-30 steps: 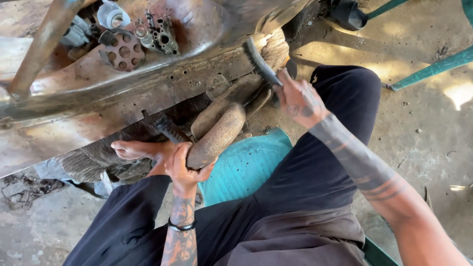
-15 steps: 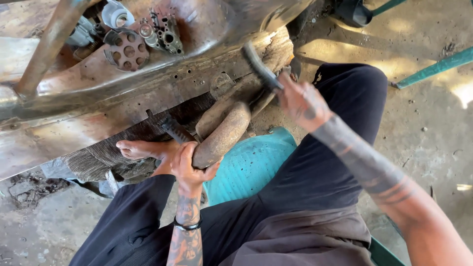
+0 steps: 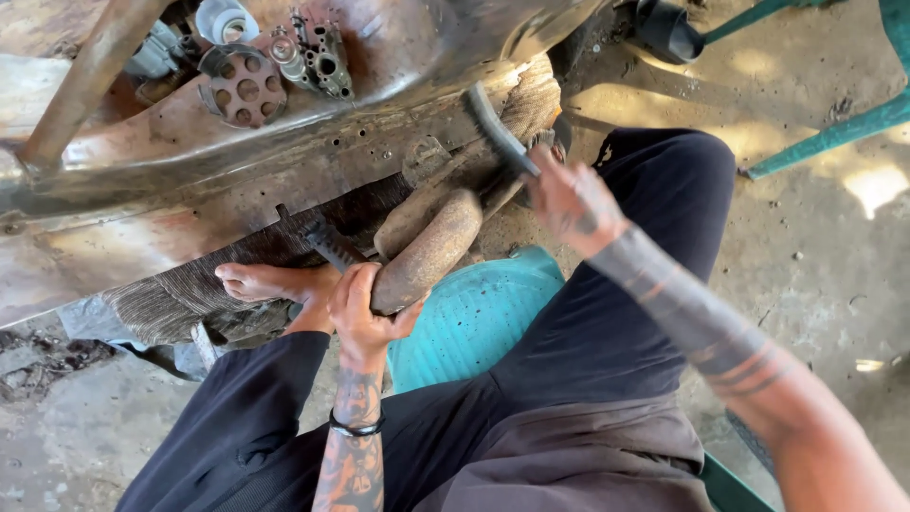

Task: Cleaning rust and debris from a motorcycle exhaust pipe using a wire brush and scraper.

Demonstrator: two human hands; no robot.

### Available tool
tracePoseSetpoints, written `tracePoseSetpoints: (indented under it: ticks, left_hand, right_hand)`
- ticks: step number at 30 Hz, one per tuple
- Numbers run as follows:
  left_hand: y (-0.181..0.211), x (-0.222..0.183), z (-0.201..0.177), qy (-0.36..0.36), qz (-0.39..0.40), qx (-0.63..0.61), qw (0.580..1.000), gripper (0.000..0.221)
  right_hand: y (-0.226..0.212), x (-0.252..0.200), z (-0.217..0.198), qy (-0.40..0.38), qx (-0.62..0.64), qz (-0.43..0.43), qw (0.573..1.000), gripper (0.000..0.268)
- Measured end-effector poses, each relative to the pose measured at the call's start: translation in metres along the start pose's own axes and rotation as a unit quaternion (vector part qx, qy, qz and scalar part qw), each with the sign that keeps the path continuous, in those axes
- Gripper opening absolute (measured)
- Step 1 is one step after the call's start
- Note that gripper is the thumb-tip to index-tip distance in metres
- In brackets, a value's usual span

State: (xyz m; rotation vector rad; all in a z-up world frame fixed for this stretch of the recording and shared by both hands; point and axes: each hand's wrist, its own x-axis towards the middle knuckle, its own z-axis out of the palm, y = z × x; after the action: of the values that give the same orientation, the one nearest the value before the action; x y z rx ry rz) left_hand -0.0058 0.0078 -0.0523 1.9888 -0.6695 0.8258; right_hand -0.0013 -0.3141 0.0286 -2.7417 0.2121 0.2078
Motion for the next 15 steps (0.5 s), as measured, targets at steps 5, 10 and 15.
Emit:
tracePoseSetpoints:
  ticks: [5,10,15]
  left_hand:
    - [-0.004,-0.005,0.001,-0.009,-0.001,0.009,1.000,0.073]
    - [0.003,0.000,0.001,-0.006,-0.008,-0.008,1.000,0.073]
    - [-0.005,-0.006,0.001,-0.005,-0.005,0.018,1.000,0.074]
  right_hand:
    - [0.026,0.009,0.022,-0.031,0.408,-0.132,0.903,0.019]
    - [0.059,0.012,0.047,-0.058,0.636,-0.150,0.755,0.031]
    - [0.027,0.004,-0.005,0.039,0.163,-0.097,0.981,0.010]
